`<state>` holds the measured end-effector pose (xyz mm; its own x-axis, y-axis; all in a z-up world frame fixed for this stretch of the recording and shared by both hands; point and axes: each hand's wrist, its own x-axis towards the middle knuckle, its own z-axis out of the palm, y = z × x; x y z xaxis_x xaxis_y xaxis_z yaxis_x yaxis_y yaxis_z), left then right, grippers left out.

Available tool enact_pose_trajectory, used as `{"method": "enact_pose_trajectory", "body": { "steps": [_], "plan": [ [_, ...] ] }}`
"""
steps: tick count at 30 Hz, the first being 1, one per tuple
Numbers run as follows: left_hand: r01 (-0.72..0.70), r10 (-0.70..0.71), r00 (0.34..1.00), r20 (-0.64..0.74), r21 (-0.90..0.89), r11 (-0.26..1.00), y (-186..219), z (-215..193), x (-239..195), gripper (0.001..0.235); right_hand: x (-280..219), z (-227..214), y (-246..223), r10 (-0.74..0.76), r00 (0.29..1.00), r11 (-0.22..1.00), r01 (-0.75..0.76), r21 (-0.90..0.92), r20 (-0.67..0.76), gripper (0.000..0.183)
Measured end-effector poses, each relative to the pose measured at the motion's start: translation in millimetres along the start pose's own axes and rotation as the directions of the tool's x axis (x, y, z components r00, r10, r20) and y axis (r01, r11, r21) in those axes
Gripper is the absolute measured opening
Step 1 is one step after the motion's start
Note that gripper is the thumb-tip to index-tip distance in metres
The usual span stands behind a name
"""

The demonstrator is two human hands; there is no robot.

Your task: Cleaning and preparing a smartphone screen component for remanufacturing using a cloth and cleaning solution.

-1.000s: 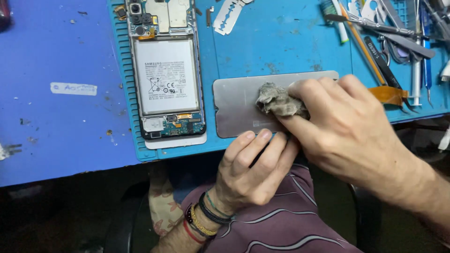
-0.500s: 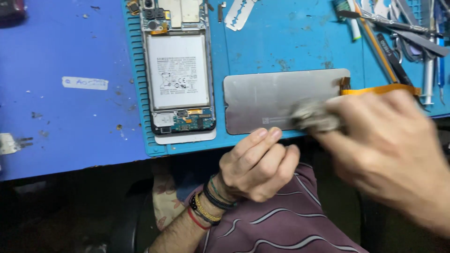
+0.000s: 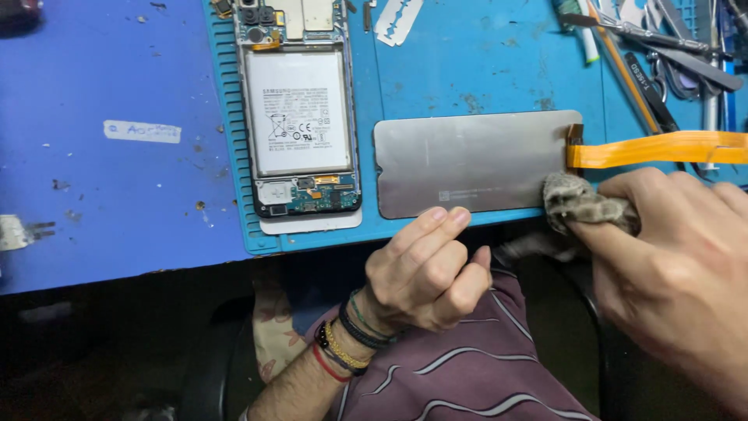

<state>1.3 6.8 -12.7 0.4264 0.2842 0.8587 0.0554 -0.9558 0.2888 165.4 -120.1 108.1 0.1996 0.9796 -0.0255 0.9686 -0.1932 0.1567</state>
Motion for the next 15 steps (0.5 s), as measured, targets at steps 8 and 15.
{"method": "enact_pose_trajectory", "body": {
  "steps": [8,15],
  "plan": [
    [0.022,-0.022,1.000,0.021,-0.024,0.999,5,-2,1,0.020,3,1,-5,-0.130,0.990,0.990,0.132,0.037,-0.056,0.022],
    [0.017,-0.016,0.999,0.046,-0.030,0.999,6,-4,-1,0.022,23,4,-16,-0.230,0.966,0.972,0.234,0.024,-0.121,0.018]
  ]
}}
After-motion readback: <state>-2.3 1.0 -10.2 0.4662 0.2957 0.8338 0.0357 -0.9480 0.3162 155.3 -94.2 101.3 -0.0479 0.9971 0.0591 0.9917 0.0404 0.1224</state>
